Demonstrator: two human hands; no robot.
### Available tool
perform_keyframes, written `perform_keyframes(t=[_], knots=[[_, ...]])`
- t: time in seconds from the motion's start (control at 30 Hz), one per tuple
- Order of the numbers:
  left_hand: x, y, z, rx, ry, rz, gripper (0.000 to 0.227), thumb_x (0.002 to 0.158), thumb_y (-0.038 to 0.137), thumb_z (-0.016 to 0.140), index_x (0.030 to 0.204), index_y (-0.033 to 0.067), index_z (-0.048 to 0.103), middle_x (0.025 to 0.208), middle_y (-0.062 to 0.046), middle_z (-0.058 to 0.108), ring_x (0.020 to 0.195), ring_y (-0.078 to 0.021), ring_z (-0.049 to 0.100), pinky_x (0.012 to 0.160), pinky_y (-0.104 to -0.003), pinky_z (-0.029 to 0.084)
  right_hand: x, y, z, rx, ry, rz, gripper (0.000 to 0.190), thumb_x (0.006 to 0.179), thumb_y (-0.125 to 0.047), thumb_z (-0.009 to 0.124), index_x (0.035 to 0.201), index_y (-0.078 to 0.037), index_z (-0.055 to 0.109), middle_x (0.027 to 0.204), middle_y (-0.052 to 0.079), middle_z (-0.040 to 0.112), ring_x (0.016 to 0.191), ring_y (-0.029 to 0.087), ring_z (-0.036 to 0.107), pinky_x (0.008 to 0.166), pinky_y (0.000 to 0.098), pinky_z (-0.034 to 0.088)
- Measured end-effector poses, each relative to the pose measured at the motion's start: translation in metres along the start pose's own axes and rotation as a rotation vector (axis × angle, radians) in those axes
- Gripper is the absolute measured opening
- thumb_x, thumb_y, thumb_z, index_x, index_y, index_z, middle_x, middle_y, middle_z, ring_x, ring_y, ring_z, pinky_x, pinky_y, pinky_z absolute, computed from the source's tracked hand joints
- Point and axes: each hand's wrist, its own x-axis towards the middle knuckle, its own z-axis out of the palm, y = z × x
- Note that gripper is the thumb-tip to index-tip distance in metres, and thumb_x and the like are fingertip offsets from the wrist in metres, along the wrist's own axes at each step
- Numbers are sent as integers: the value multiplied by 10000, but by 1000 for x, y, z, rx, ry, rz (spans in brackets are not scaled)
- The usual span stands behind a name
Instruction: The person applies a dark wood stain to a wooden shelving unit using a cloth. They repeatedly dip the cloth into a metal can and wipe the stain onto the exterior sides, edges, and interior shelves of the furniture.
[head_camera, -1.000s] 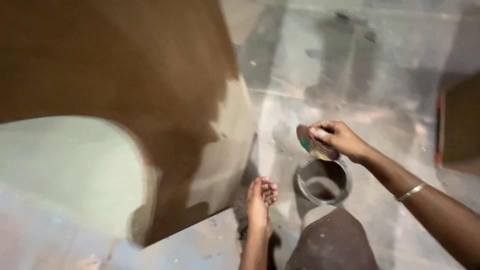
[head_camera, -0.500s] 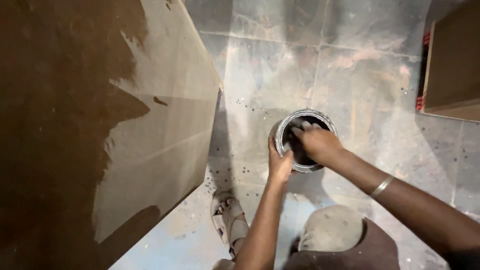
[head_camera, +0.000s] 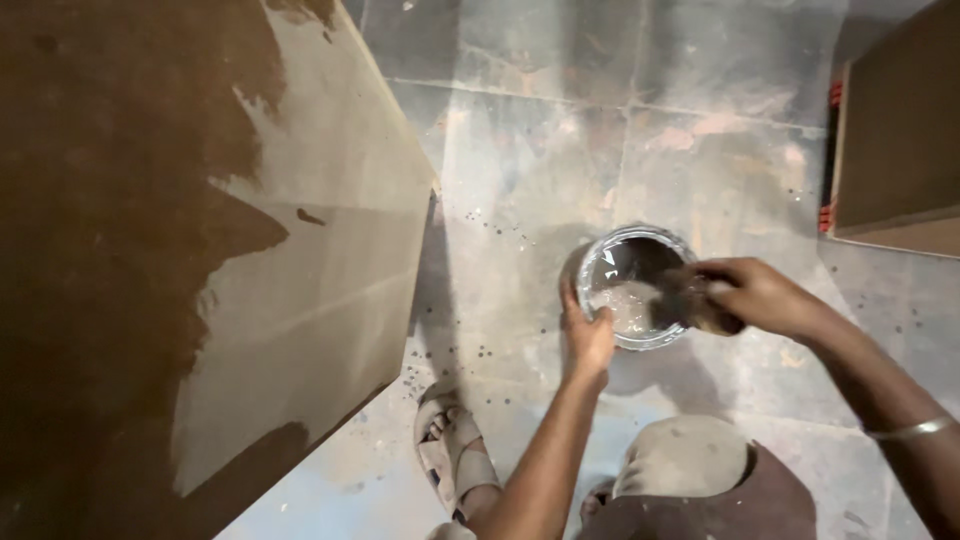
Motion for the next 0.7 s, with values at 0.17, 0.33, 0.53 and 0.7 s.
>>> perform_keyframes(t=[0.17,0.33,0.53,0.7], knots=[[-1,8,16,98,-13,52,907,965,21,652,1625,273,82,1632,-164,332,1407,-324,462,1116,-403,438,-25,63,5,451,222,87,422,958,-8,464,1341,38,637,1128,147,722,928,205,672,814,344,539],[-8,30,8,-67,-123,-191,900,862,70,537,1628,305,127,1538,-154,445,1274,-404,611,875,-539,597,-22,72,15,946,276,121,452,1023,-91,384,1414,55,558,1234,190,677,1028,267,658,852,419,556],[-17,65,-41,63,-251,-303,911,927,430,641,1631,260,88,1620,-73,352,1465,-305,382,962,-503,450,9,-87,36,1070,10,-216,478,942,-181,604,1397,-43,557,1279,121,635,1103,231,632,831,343,571],[-14,86,-94,-67,-103,-104,673,950,422,556,1551,160,406,1511,-83,532,1370,-252,520,983,-367,483,34,-292,24,482,91,-795,370,907,-48,688,1268,-61,608,1008,19,617,892,107,591,762,280,521]])
